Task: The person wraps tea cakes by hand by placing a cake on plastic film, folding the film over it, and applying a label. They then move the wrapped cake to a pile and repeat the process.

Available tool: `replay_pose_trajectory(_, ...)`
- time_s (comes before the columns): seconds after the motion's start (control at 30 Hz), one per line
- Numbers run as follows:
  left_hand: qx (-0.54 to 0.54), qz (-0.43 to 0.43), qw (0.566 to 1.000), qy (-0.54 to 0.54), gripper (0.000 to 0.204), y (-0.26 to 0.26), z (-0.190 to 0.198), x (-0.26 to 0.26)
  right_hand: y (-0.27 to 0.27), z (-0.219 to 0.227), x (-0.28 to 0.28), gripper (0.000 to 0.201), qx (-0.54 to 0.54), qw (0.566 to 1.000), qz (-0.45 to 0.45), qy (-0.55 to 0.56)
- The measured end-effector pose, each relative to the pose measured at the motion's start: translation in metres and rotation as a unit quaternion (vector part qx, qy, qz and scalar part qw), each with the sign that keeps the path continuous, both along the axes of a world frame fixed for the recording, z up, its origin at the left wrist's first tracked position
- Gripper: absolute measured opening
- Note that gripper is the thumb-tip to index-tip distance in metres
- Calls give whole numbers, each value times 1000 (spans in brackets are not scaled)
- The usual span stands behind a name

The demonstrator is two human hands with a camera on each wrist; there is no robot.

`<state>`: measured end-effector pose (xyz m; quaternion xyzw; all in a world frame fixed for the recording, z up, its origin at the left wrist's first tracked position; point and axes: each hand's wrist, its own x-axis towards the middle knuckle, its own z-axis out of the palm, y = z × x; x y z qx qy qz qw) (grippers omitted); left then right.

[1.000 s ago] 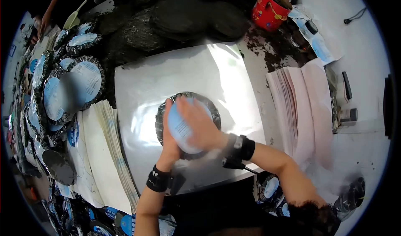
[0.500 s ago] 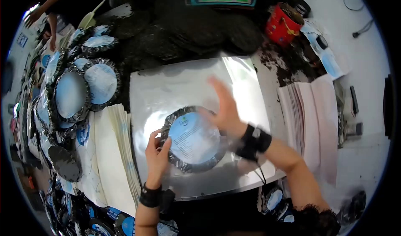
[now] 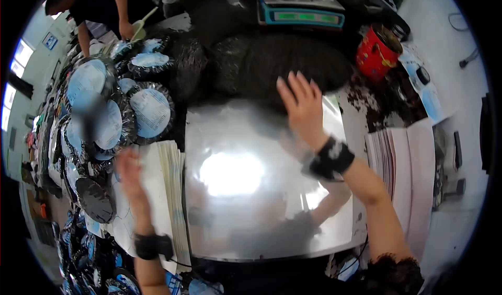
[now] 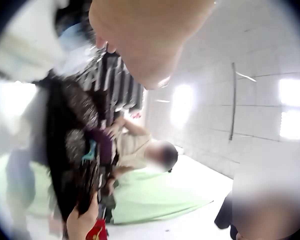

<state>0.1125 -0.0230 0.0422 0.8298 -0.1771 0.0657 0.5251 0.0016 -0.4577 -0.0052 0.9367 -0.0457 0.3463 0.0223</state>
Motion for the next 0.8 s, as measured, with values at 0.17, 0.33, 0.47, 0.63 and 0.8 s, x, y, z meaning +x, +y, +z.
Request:
replay_pose_trajectory(0.17,-256,-116,923,262,63,-83,-131,-130,135,-19,-139,96,230,948,88,202)
replay_pose_trajectory(0.33,-337,-69,896,281,70,-140,-120,-135,51,-38,-125,79,483,875,13,26)
replay_pose_trajectory(0.47,-4,-108,989,97,78,-153,-112,-124,108,-76,-123,68,513,858,-15,-24)
replay_pose_trajectory(0.63,17,-116,989,87,80,-152,-106,-126,94,-13,-125,86,318,943,102,13)
replay_pose_trajectory(0.8,153,-163,974,-39,44,-55,-77,-104,127,-41,-117,95,187,952,158,184)
